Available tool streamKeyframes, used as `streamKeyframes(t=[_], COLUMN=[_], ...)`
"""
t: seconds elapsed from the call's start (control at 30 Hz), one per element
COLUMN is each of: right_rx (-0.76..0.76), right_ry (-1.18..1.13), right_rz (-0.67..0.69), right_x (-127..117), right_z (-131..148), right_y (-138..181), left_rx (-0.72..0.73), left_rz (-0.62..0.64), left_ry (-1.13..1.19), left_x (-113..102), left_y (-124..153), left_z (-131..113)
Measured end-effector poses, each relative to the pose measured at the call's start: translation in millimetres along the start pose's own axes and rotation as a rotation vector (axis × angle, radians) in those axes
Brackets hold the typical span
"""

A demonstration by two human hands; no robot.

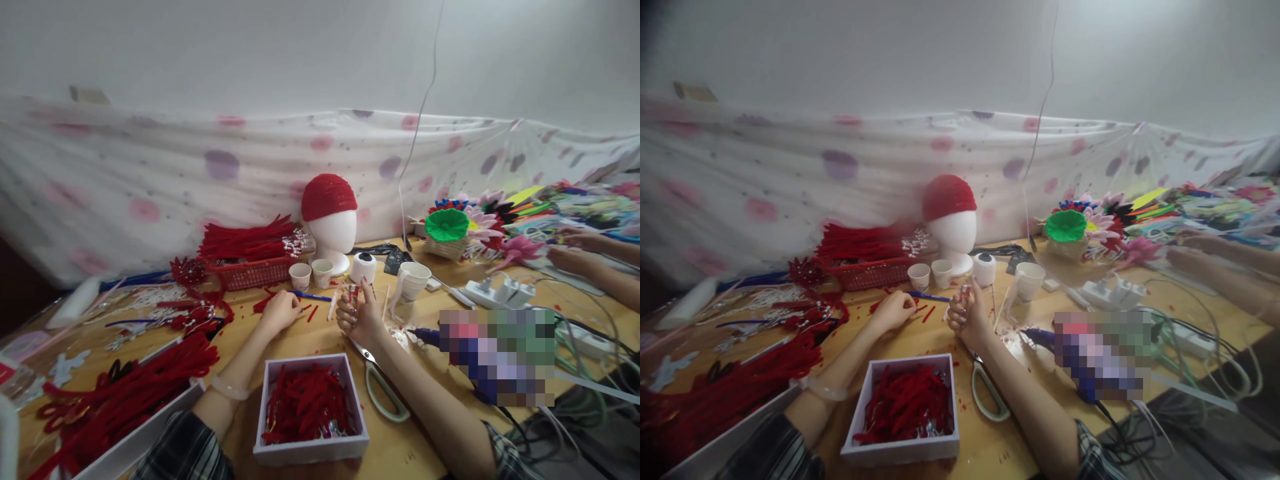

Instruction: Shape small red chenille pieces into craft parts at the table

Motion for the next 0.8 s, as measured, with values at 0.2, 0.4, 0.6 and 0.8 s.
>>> streamKeyframes(t=[0.2, 0.4, 0.6, 0.8], right_rx=[-0.193, -0.242, -0.282, -0.209], right_ry=[0.38, 0.339, 0.339, 0.325], right_rz=[0.014, 0.1, 0.134, 0.167], right_x=[12.3, 16.4, 23.5, 28.5], right_z=[-3.1, -5.9, -5.3, -12.6], right_y=[5.3, 6.7, 10.3, 13.4], left_rx=[0.092, 0.056, 0.092, 0.166], left_rz=[0.221, 0.324, 0.029, -0.232], left_ry=[0.297, 0.715, 0.664, 0.784], left_x=[-22.3, -25.4, -45.9, -57.7], left_y=[29.5, 55.2, 62.1, 68.6], left_z=[-33.9, -54.0, -44.4, -43.6])
Point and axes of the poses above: each hand's wrist, its own y-axis away from the middle knuckle, its own x-axis out of the palm, z = x × y, the point moved 5 cm from there along -y, towards the middle knuckle, and after that the axes turned 11 degrees about -x, right-handed, at the moved point
